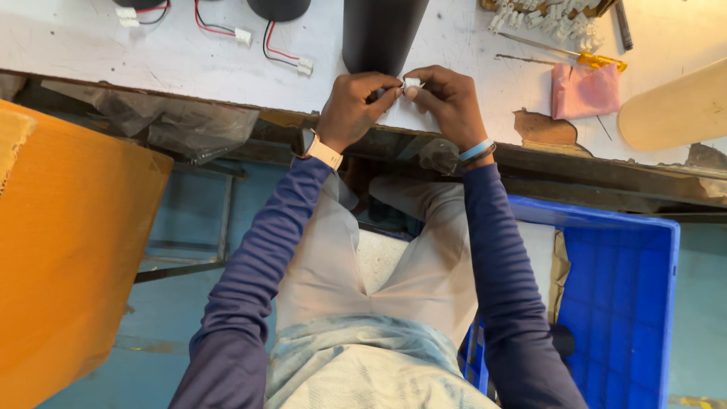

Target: The person assembles cylindrical black devices by connecting wires to white connectors, wiping the exterior with a pink cloth, and placing finished units on the table. The person handles multiple devices one at a time, repeating the same sequence of actions.

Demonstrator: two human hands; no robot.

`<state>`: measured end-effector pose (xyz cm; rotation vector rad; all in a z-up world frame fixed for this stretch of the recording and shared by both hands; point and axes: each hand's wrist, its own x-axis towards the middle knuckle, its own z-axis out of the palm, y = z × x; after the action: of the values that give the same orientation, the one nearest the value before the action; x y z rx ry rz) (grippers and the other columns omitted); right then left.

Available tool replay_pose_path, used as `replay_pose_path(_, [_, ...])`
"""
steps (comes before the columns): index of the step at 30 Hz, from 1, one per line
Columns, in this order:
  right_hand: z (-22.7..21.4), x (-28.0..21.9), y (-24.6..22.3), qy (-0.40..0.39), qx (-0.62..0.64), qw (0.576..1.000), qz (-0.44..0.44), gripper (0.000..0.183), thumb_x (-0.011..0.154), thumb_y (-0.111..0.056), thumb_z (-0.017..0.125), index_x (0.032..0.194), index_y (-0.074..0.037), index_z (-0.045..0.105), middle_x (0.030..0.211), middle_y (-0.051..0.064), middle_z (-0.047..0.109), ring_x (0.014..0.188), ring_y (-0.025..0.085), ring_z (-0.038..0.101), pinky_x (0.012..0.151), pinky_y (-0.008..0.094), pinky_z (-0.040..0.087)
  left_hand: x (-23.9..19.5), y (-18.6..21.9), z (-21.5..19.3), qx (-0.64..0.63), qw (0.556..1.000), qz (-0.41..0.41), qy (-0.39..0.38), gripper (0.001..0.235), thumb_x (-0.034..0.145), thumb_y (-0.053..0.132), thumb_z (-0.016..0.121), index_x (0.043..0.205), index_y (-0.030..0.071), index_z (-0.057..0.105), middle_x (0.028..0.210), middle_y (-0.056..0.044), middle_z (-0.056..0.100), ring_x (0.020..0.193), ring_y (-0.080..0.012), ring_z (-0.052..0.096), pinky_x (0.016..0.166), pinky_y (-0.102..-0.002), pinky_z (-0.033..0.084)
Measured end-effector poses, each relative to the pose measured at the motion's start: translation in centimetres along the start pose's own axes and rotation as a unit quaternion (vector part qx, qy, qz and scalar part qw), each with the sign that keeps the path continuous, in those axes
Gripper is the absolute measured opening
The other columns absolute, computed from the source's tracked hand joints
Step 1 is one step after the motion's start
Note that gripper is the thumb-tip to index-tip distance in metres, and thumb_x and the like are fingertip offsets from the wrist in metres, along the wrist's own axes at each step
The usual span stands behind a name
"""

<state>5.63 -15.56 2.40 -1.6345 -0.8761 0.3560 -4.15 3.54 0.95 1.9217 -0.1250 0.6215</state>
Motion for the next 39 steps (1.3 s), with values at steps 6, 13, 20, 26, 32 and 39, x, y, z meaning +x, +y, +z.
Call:
replay_pose_path(6, [0.0, 0.1, -0.5, 0.021, 0.045, 0.997, 0.055, 0.021, 0.101, -0.008, 0.071, 0.120, 0.000, 0.068, 0.090, -0.001, 0.073, 0.071, 0.004, 0.061, 0.060, 0.019, 0.043, -0.4, 0.4, 0.3, 0.072, 0.994, 0.058, 0.051, 0.011, 0.100, 0.011, 0.070, 0.107, 0.002, 0.071, 0.088, -0.011, 0.075, 0.070, -0.0221, 0.074, 0.062, -0.033, 0.057])
replay_pose_path(13, [0.2, 0.3, -0.5, -0.019, -0.038, 0.999, 0.003, 0.018, 0.106, -0.010, 0.068, 0.118, 0.002, 0.065, 0.086, 0.000, 0.064, 0.074, 0.006, 0.057, 0.067, 0.021, 0.046, -0.2, -0.2, 0.1, 0.314, 0.912, 0.263, 0.031, 0.006, 0.087, 0.005, 0.072, 0.091, 0.006, 0.067, 0.106, -0.003, 0.069, 0.092, -0.0207, 0.069, 0.063, -0.033, 0.057])
replay_pose_path(20, [-0.1, 0.1, -0.3, -0.037, -0.004, 0.999, 0.008, 0.014, 0.109, -0.008, 0.059, 0.119, 0.001, 0.060, 0.097, 0.000, 0.065, 0.082, 0.006, 0.056, 0.076, 0.022, 0.048, -0.1, 0.0, 0.5, 0.228, 0.960, 0.162, 0.000, 0.006, 0.095, 0.012, 0.067, 0.097, 0.007, 0.067, 0.104, -0.002, 0.068, 0.083, -0.0220, 0.068, 0.064, -0.035, 0.055])
replay_pose_path(26, [0.1, 0.1, -0.3, -0.033, -0.063, 0.997, 0.002, 0.013, 0.107, -0.005, 0.059, 0.119, 0.001, 0.061, 0.092, 0.001, 0.065, 0.079, 0.006, 0.057, 0.072, 0.022, 0.047, -0.2, 0.2, 0.7, 0.183, 0.976, 0.119, 0.000, 0.012, 0.100, 0.019, 0.064, 0.100, 0.007, 0.068, 0.098, -0.003, 0.068, 0.079, -0.0248, 0.069, 0.066, -0.037, 0.055])
replay_pose_path(32, [0.4, 0.1, -0.3, -0.012, -0.112, 0.994, 0.001, 0.013, 0.106, -0.006, 0.065, 0.118, -0.001, 0.065, 0.080, -0.002, 0.057, 0.070, 0.004, 0.053, 0.062, 0.022, 0.042, -0.3, 0.1, 0.4, 0.148, 0.984, 0.101, 0.003, 0.013, 0.100, 0.020, 0.065, 0.097, 0.008, 0.067, 0.097, -0.002, 0.069, 0.080, -0.0261, 0.070, 0.067, -0.038, 0.055])
replay_pose_path(39, [1.3, -0.1, -0.6, 0.042, -0.181, 0.980, -0.072, 0.010, 0.105, -0.006, 0.071, 0.115, -0.003, 0.069, 0.076, -0.001, 0.053, 0.066, 0.007, 0.048, 0.059, 0.022, 0.039, -0.1, 0.4, 0.7, 0.117, 0.990, 0.073, 0.035, 0.012, 0.096, 0.018, 0.071, 0.100, 0.007, 0.071, 0.097, -0.006, 0.072, 0.080, -0.0289, 0.071, 0.067, -0.037, 0.056])
